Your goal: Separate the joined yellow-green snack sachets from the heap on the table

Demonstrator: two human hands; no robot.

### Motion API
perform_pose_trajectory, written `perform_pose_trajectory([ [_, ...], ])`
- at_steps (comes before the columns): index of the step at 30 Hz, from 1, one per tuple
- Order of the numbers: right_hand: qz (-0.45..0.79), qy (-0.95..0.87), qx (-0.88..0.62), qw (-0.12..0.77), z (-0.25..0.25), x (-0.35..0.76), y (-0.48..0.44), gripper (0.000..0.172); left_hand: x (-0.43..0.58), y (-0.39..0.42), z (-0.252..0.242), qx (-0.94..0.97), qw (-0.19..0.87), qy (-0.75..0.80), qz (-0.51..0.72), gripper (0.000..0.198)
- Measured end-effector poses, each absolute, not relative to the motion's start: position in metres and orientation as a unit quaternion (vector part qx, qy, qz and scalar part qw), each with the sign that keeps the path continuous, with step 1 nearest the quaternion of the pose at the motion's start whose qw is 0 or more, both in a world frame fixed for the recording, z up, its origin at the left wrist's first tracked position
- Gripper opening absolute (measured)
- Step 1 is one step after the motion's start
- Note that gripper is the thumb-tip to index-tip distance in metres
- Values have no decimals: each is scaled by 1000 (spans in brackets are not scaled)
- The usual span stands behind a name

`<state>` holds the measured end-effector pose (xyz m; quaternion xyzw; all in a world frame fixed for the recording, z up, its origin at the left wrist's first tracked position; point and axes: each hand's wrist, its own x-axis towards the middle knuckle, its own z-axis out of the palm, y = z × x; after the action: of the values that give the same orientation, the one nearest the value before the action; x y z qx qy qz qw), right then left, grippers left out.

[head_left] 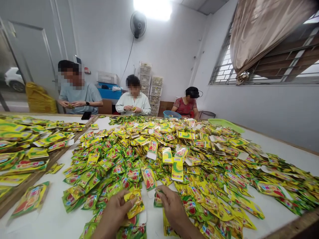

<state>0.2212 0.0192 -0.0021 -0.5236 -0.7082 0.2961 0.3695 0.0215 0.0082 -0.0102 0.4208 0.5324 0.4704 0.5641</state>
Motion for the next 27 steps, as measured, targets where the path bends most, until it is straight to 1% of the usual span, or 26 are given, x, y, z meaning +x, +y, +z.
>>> perform_pose_trajectory([
  [3,510,-582,-473,422,1,206,17,24,25,5,-5,437,553,549,449,44],
  [5,575,-542,-425,441,1,193,15,27,27,2,-2,435,568,547,435,45],
  [7,565,-551,-425,442,0,183,15,24,29,0,-2,425,599,522,434,45],
  [9,514,-578,-458,439,0,178,14,21,30,-1,-3,419,617,497,444,43],
  [11,461,-608,-477,437,2,177,13,17,29,-2,-4,431,606,495,450,41],
  [12,453,-618,-473,435,4,177,13,16,29,-2,-3,439,598,496,452,41],
  [14,495,-600,-452,437,9,177,11,17,28,-4,1,443,607,475,458,41],
  [17,643,-474,-388,460,13,176,9,33,28,-7,10,397,689,387,466,44],
  [19,700,-407,-355,468,13,177,9,36,28,-8,14,364,722,354,471,46],
  [20,706,-403,-352,464,13,178,9,35,28,-8,15,356,722,357,474,45],
  [22,668,-468,-378,438,13,181,10,29,28,-7,13,364,700,395,471,45],
  [24,568,-581,-425,399,15,187,10,23,28,-5,9,387,664,439,465,45],
  [26,481,-653,-461,360,19,192,9,23,29,-3,6,413,633,460,466,46],
  [27,465,-666,-470,347,21,194,9,24,30,-3,5,424,622,465,466,46],
])
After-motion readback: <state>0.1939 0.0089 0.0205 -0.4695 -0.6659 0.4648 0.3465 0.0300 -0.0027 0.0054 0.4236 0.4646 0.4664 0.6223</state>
